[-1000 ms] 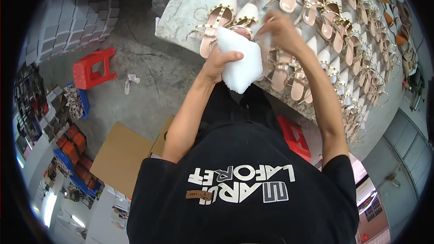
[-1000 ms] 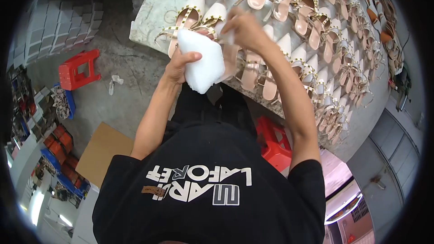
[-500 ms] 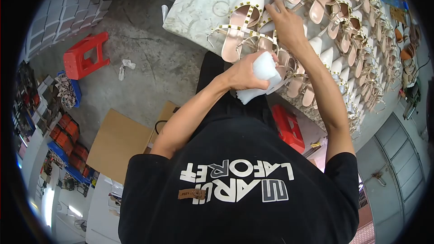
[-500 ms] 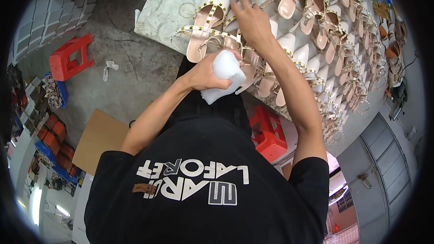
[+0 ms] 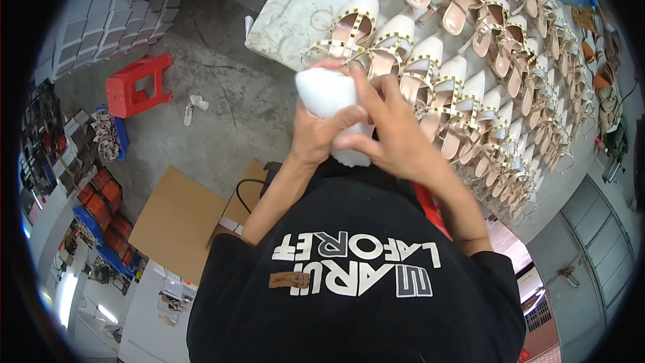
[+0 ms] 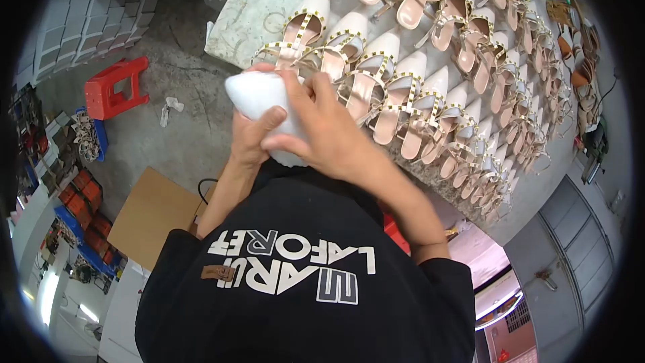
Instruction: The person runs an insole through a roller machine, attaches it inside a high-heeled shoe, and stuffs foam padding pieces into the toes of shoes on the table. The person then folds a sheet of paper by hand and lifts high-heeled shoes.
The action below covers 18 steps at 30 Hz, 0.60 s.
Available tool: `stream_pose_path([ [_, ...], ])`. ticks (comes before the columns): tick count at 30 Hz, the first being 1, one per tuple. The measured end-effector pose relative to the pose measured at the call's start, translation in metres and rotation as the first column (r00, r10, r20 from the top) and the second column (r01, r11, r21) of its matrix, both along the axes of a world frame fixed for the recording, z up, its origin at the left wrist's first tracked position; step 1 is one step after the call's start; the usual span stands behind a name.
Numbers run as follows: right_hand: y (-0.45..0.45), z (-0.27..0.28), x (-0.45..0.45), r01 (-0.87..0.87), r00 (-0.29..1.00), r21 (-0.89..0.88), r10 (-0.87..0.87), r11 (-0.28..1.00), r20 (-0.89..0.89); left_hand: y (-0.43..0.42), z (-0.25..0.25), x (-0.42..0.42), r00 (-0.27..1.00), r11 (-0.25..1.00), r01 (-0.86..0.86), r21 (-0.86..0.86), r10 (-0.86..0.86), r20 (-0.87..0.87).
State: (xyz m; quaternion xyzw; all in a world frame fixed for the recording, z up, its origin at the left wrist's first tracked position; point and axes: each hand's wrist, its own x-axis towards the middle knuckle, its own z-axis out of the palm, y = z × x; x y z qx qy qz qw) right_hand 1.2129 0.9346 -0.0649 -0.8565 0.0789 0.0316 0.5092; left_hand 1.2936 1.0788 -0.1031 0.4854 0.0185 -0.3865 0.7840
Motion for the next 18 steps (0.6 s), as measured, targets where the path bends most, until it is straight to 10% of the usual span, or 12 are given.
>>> stream_pose_path([
  [5,-0.006,-0.010,-0.017,-0.010,0.993,0.091,-0.001,0.996,0.120,0.002,-0.010,0.018,0.990,0.991,0.125,-0.045,-0.121,0.075],
  [7,-0.034,-0.016,-0.013,-0.005,1.000,-0.247,0.007,0.969,0.006,-0.007,-0.025,0.024,0.997,0.997,0.063,0.054,-0.060,-0.056],
  [9,-0.079,-0.024,0.031,0.337,0.933,-0.463,-0.225,0.820,0.282,-0.009,-0.053,0.036,0.967,0.986,0.154,0.071,-0.136,-0.214],
  [18,-0.077,-0.136,0.083,0.033,0.993,-0.205,-0.010,0.978,0.114,-0.006,-0.097,0.064,0.894,0.949,0.079,-0.307,-0.204,-0.400],
])
